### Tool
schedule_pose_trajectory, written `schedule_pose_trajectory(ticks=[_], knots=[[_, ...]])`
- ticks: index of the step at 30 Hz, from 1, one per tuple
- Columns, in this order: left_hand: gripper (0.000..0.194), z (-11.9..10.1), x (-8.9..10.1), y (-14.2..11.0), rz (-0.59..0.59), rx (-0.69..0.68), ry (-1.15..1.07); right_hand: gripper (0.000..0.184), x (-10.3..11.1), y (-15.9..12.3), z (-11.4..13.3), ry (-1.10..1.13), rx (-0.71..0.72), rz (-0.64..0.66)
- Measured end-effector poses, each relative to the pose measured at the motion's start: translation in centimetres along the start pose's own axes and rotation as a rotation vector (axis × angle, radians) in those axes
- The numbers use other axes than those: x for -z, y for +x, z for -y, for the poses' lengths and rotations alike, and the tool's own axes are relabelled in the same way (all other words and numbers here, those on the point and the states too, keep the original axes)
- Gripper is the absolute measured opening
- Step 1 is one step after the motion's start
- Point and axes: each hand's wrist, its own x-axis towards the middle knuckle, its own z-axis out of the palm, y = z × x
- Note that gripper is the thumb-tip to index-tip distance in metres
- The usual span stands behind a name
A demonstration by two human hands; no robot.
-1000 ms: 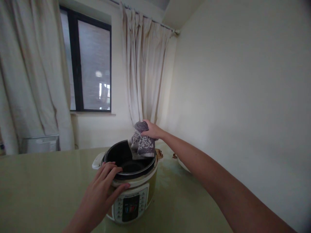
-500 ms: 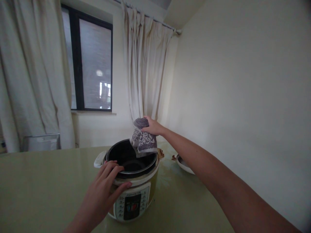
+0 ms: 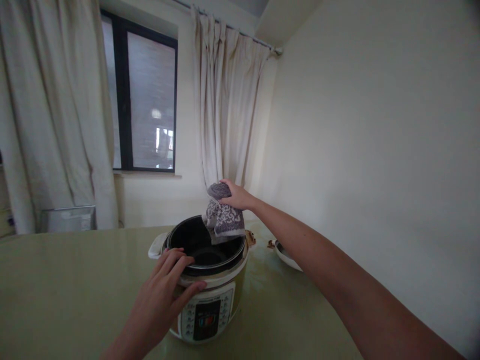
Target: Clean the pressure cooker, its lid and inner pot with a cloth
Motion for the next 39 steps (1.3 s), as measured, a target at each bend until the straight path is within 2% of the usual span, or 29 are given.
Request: schedule_pose_trajectory(ticks=[14,19,21,24,27,29,31,34,35,39], knots=[[0.043,-0.1,0.0,0.1,-0.009,-0.009,0.0,0.085,0.3,0.4,0.2,-0.021,0.045,-0.055],[0.043,-0.2,0.1,0.0,0.02,0.015,0.005,0.072,1.0,0.0,1.0,-0.122,0.09,-0.22],[0.043,-0.3,0.1,0.0,0.028,0.019,0.005,0.065,0.9,-0.5,0.9,-0.219,0.089,-0.234],[0.042,-0.5,0.2,0.1,0.028,0.016,-0.003,0.062,-0.3,-1.5,-0.1,-0.34,0.014,-0.055],[0.045,-0.6,0.2,0.2,0.011,0.008,-0.013,0.054,-2.2,-2.5,-1.7,-0.37,-0.096,0.121],[0.043,-0.6,0.2,0.3,0.001,0.001,-0.018,0.048,-3.3,-3.0,-2.6,-0.365,-0.132,0.141],[0.04,-0.6,0.2,0.3,-0.008,-0.002,-0.024,0.061,-4.0,-3.1,-3.1,-0.354,-0.134,0.151],[0.04,-0.7,0.3,0.4,-0.019,-0.002,-0.037,0.094,-4.9,-2.5,-3.0,-0.38,-0.054,0.164],[0.04,-0.7,0.3,0.4,-0.015,-0.001,-0.043,0.097,-5.3,-2.2,-2.8,-0.404,-0.01,0.162],[0.038,-1.0,0.5,0.4,0.031,0.035,-0.069,0.086,-7.9,-0.2,-1.1,-0.448,0.188,0.112]])
